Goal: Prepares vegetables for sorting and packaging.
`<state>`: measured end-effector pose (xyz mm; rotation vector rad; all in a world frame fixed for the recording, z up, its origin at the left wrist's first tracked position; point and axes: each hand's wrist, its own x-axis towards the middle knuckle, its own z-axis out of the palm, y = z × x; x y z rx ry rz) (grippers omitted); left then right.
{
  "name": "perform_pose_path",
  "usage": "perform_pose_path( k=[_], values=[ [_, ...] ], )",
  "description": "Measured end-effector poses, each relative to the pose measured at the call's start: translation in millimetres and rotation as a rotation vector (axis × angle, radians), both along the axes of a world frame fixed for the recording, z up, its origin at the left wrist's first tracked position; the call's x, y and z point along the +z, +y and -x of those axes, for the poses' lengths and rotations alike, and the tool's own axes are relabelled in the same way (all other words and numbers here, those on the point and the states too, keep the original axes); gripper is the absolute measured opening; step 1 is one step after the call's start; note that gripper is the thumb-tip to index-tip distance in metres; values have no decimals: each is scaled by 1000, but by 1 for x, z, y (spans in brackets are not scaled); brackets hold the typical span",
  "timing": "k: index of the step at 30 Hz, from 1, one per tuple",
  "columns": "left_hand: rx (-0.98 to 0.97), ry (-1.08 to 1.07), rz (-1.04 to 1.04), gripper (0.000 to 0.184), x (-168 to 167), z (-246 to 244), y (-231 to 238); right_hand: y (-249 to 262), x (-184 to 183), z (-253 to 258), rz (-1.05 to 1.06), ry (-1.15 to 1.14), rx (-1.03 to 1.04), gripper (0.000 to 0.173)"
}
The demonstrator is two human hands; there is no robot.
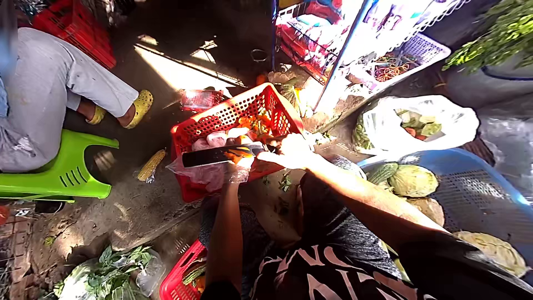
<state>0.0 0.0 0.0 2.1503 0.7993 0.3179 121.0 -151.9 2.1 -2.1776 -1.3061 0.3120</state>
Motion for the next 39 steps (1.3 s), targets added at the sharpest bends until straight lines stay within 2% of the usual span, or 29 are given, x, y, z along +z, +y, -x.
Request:
perform_pose_path(
  k=[2,4,5,6,8,9,10,11,14,16,18,21,23,26,31,33,36,39],
  values=[
    [-20,-451,413,26,-16,-4,2,-2,-19,-13,84,57,-87,82],
    [43,-594,877,19,-3,-4,-10,-5,-34,-35,222,128,-237,84],
    [79,-632,1017,24,1,-4,-14,-10,-43,-47,259,128,-302,83],
    [81,-635,1042,25,1,-1,-12,-16,-49,-52,281,137,-345,80],
    [76,-531,882,17,5,1,1,-21,-44,-58,271,165,-375,80],
    [41,-459,776,29,4,8,6,-26,-43,-57,255,173,-377,82],
    [0,-418,741,44,1,13,11,-30,-43,-54,220,176,-374,84],
    [-21,-401,749,52,0,16,13,-31,-41,-51,184,187,-376,84],
    [46,-366,678,44,6,14,13,-35,-15,-42,101,229,-358,79],
    [152,-240,494,39,12,12,13,-43,-5,-36,36,136,-299,79],
    [202,-148,368,45,14,12,16,-50,6,-28,-50,-24,-219,84],
    [143,-116,197,36,13,17,14,-47,24,-12,-122,-227,-104,88],
    [121,-74,90,38,15,19,5,-34,24,-1,-192,-310,-37,86],
    [146,136,159,37,27,18,-13,-10,15,8,-191,-336,4,84],
    [170,273,237,33,45,20,-17,6,4,6,-42,-200,52,82],
    [134,168,231,28,36,21,-10,6,-8,1,-28,-173,54,80],
    [130,-111,442,18,9,18,1,4,-30,-11,-13,-142,-22,83],
    [91,-146,471,19,5,12,0,4,-23,-24,75,-98,-95,93]
  ],
)
